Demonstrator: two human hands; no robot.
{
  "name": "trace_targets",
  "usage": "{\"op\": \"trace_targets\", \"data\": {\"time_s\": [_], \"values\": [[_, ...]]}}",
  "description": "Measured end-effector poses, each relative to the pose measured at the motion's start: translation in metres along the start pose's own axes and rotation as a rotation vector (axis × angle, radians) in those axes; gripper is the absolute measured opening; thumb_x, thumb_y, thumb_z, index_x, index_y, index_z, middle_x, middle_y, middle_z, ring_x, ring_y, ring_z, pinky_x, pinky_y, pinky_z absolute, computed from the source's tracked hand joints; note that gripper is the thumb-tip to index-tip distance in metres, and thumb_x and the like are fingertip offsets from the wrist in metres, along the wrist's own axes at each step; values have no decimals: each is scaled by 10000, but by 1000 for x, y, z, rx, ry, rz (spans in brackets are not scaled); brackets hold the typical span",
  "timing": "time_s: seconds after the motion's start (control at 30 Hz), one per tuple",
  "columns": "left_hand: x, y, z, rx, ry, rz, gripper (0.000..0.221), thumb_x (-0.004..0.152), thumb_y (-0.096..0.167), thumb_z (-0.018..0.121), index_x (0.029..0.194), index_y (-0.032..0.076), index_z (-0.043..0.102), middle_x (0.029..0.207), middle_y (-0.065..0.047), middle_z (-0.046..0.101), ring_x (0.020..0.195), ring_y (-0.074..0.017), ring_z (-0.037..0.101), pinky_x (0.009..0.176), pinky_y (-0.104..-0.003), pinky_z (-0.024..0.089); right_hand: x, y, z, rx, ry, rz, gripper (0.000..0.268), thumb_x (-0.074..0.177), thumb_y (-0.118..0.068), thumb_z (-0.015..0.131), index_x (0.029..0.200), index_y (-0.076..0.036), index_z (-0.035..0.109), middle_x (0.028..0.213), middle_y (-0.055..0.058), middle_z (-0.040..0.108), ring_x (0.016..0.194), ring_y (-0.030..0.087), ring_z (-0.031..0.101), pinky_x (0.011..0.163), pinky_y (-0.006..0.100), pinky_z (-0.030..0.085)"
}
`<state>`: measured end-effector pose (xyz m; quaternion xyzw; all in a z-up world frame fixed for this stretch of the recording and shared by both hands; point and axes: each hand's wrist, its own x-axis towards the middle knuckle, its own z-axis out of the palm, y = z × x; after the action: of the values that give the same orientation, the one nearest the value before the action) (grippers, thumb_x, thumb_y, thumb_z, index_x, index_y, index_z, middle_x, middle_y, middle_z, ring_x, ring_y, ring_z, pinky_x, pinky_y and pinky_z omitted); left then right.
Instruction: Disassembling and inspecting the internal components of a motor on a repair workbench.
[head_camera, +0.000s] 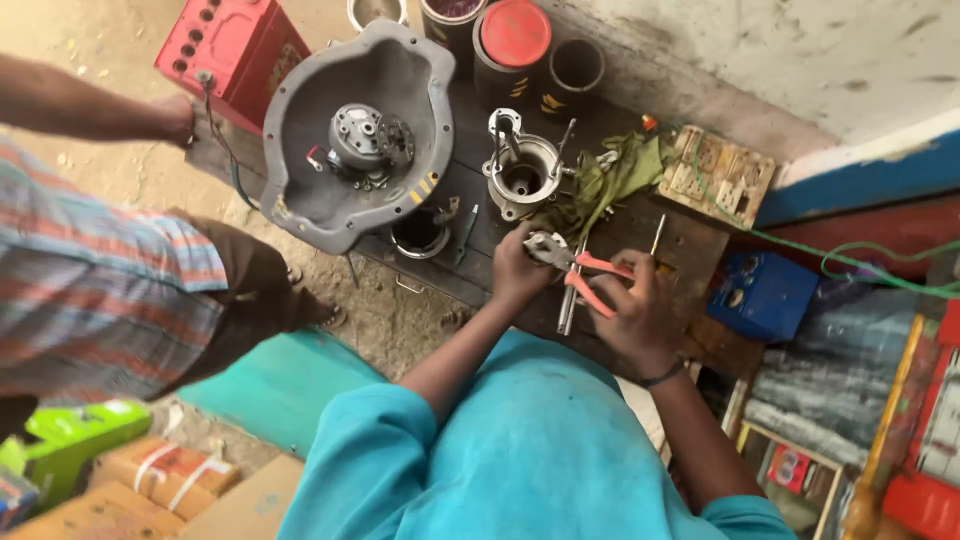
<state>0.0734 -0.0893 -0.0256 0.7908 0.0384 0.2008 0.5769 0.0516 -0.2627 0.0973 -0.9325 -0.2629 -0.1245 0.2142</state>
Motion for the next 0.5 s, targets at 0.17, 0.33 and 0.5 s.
{"op": "trace_targets", "data": {"time_s": [0.17, 0.33, 0.5], "values": [[-18, 6, 0, 15, 120, -108, 504, 682, 191, 897, 1102, 113, 631, 992, -104, 723, 924, -317, 734, 796, -401, 584, 11, 23, -9, 8, -129, -230, 93, 798, -197, 800, 832, -138, 736, 1226, 43, 626, 1028, 289, 622, 850, 443, 473], [-21, 16, 9, 137, 214, -98, 476, 657, 170, 910, 1048, 107, 646, 928, -107, 737, 884, -314, 740, 777, -393, 578, 10, 52, 18, 44, -185, -335, 161, 785, -84, 729, 885, -193, 795, 1279, -1, 621, 1019, 262, 578, 844, 421, 438], [-17, 30, 16, 69, 281, -171, 451, 680, 171, 902, 1055, 96, 664, 941, -95, 771, 880, -262, 788, 764, -361, 607, 23, 63, 7, 48, -200, -370, 238, 750, -41, 705, 869, -218, 812, 1261, 11, 627, 969, 263, 549, 806, 425, 419]]}}
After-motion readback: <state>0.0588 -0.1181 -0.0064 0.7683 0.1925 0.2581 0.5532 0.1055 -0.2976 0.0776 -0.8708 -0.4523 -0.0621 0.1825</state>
